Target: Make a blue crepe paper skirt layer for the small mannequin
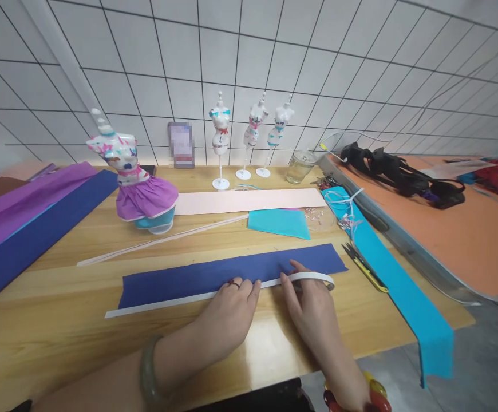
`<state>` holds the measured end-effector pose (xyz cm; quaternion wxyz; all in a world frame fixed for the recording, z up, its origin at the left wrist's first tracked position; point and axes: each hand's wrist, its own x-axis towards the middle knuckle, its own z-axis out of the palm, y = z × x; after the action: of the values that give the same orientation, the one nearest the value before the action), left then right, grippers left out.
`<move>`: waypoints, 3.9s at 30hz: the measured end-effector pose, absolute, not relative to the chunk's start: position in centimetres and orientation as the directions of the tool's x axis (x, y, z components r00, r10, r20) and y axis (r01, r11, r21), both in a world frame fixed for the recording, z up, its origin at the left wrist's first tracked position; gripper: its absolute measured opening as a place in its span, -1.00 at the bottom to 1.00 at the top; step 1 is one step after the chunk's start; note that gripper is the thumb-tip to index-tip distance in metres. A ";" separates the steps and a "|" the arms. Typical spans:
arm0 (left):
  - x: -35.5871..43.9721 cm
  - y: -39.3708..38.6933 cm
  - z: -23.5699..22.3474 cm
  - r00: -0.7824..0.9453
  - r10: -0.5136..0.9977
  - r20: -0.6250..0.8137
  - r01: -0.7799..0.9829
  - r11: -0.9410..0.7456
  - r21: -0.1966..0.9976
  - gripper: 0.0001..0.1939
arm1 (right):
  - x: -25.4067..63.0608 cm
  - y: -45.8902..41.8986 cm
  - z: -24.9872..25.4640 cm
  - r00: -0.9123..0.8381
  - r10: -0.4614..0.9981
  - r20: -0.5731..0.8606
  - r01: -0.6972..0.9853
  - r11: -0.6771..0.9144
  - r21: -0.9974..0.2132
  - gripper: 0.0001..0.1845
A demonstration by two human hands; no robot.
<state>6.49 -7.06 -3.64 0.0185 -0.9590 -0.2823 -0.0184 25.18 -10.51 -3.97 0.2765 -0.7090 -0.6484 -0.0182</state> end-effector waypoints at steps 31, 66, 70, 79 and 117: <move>7.1 -6.6 -3.5 0.828 0.555 -0.082 0.556 -0.831 -0.006 -0.45 | 26.9 -9.9 -4.4 0.226 0.907 0.356 0.944 -0.113 -0.311 -0.88; 7.3 -6.0 -2.8 0.828 0.546 -0.129 0.553 -0.833 0.025 -0.35 | 30.1 -9.9 -4.4 0.124 0.916 0.381 0.986 -0.072 -0.148 -0.85; 7.6 -5.6 -2.4 0.828 0.532 -0.176 0.545 -0.838 0.031 -0.43 | 30.4 -9.9 -4.4 0.139 0.913 0.383 0.984 -0.082 -0.161 -0.86; 8.5 -5.2 -1.0 0.764 0.561 -0.319 0.609 -0.790 0.070 -0.35 | 30.9 -9.8 -4.1 0.156 0.924 0.350 0.980 -0.101 -0.169 -0.85; 8.3 -5.2 -1.8 0.764 0.574 -0.295 0.613 -0.788 0.052 -0.30 | 34.2 -10.3 -2.5 0.132 0.937 0.323 0.991 -0.123 -0.046 -0.88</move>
<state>8.35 -5.20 -1.75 -0.0727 -0.9362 -0.3170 0.1331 34.21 -10.30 -2.48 0.1255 -0.7416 -0.6501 -0.1079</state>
